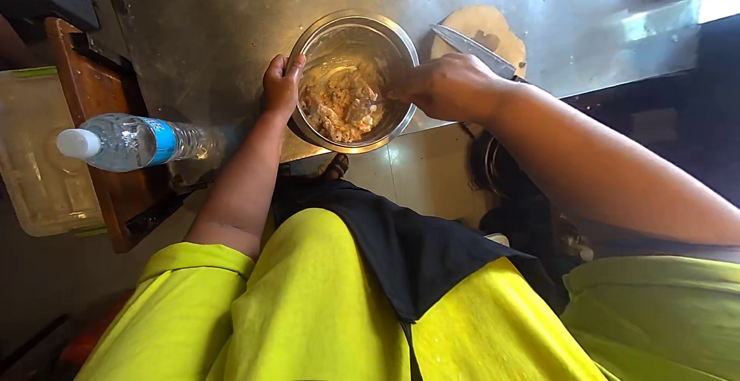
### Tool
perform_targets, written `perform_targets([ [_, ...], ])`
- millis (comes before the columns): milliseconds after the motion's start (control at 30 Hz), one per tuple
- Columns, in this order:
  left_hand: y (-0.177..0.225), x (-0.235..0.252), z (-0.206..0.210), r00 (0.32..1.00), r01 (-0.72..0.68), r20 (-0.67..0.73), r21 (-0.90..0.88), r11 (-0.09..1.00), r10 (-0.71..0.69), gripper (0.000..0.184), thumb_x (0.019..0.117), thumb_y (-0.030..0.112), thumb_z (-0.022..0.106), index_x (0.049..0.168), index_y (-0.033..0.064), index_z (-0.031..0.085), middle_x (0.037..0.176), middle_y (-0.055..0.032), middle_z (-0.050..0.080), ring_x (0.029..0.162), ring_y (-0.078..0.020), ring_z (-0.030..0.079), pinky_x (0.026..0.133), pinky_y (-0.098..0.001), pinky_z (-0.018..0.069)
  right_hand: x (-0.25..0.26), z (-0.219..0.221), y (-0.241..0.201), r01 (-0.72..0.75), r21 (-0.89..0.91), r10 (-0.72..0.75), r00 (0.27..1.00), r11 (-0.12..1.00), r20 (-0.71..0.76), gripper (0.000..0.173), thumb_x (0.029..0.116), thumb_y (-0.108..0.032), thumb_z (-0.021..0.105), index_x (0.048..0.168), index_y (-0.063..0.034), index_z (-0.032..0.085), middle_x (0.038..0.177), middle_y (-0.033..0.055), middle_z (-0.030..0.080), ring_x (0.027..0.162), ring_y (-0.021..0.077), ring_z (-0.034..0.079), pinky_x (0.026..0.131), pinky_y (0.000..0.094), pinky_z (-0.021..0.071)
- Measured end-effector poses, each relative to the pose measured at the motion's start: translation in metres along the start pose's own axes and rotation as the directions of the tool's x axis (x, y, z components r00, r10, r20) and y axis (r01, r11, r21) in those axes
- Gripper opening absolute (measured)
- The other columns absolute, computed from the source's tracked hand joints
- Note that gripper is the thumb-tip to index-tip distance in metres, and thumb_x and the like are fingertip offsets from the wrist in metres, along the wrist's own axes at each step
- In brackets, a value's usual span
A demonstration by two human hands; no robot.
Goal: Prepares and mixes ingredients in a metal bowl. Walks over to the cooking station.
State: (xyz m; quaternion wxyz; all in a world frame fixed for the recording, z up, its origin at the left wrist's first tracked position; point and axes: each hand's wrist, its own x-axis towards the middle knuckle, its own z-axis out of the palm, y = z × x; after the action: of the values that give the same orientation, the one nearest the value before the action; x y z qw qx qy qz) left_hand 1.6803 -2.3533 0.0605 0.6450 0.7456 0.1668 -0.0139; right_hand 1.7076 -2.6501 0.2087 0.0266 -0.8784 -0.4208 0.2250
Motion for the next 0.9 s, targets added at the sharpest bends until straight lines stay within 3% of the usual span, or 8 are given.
perform_targets([
  [167,-0.005,0.002,0.001,0.999,-0.037,-0.017,0.012,0.999,0.037,0.032,0.1036,0.033,0.061,0.083,0.0108,0.050,0.072,0.0020,0.046,0.064,-0.0074,0.048,0.065,-0.0259,0.0435,-0.038,-0.014,-0.013,-0.146,-0.018,0.146,0.989,0.989,-0.035,0.025,0.1022,-0.013,0.058,0.114,-0.0208,0.078,0.097,0.0095,0.073,0.088,0.0350,0.071,0.069,0.0604,0.0543],
  [267,-0.004,0.001,0.002,0.999,-0.038,-0.011,0.002,0.999,0.038,0.032,0.1042,0.033,0.060,0.084,0.0108,0.050,0.072,0.0017,0.046,0.064,-0.0075,0.048,0.065,-0.0257,0.0436,-0.047,-0.011,-0.018,-0.228,-0.074,0.227,0.974,0.971,-0.018,0.024,0.1014,-0.011,0.058,0.112,-0.0186,0.078,0.090,0.0120,0.070,0.087,0.0370,0.070,0.067,0.0589,0.0530],
  [467,0.001,-0.004,0.003,1.000,-0.015,-0.027,-0.038,0.999,0.014,0.030,0.1042,0.030,0.060,0.084,0.0112,0.049,0.073,0.0015,0.046,0.065,-0.0077,0.048,0.065,-0.0254,0.0441,-0.020,0.019,-0.026,-0.271,-0.106,0.279,0.957,0.957,0.077,0.027,0.0986,-0.006,0.057,0.112,-0.0173,0.077,0.102,0.0146,0.072,0.096,0.0396,0.071,0.072,0.0612,0.0547],
  [733,0.001,-0.004,0.004,0.999,-0.033,-0.041,-0.010,0.999,0.033,0.031,0.1041,0.028,0.060,0.082,0.0106,0.047,0.073,0.0019,0.044,0.066,-0.0070,0.046,0.067,-0.0254,0.0420,0.004,0.066,-0.054,-0.424,0.177,0.439,0.897,0.888,-0.054,0.025,0.1047,-0.020,0.052,0.114,-0.0133,0.075,0.106,0.0149,0.074,0.097,0.0397,0.072,0.076,0.0645,0.0538],
  [900,-0.001,-0.001,0.003,1.000,-0.031,-0.002,0.008,0.999,0.031,0.031,0.1049,0.030,0.059,0.083,0.0106,0.046,0.073,0.0017,0.043,0.065,-0.0071,0.045,0.065,-0.0251,0.0415,0.032,0.075,-0.076,-0.555,0.348,0.611,0.788,0.756,-0.072,0.029,0.1057,-0.026,0.052,0.123,-0.0183,0.074,0.115,0.0122,0.074,0.107,0.0364,0.071,0.087,0.0631,0.0527],
])
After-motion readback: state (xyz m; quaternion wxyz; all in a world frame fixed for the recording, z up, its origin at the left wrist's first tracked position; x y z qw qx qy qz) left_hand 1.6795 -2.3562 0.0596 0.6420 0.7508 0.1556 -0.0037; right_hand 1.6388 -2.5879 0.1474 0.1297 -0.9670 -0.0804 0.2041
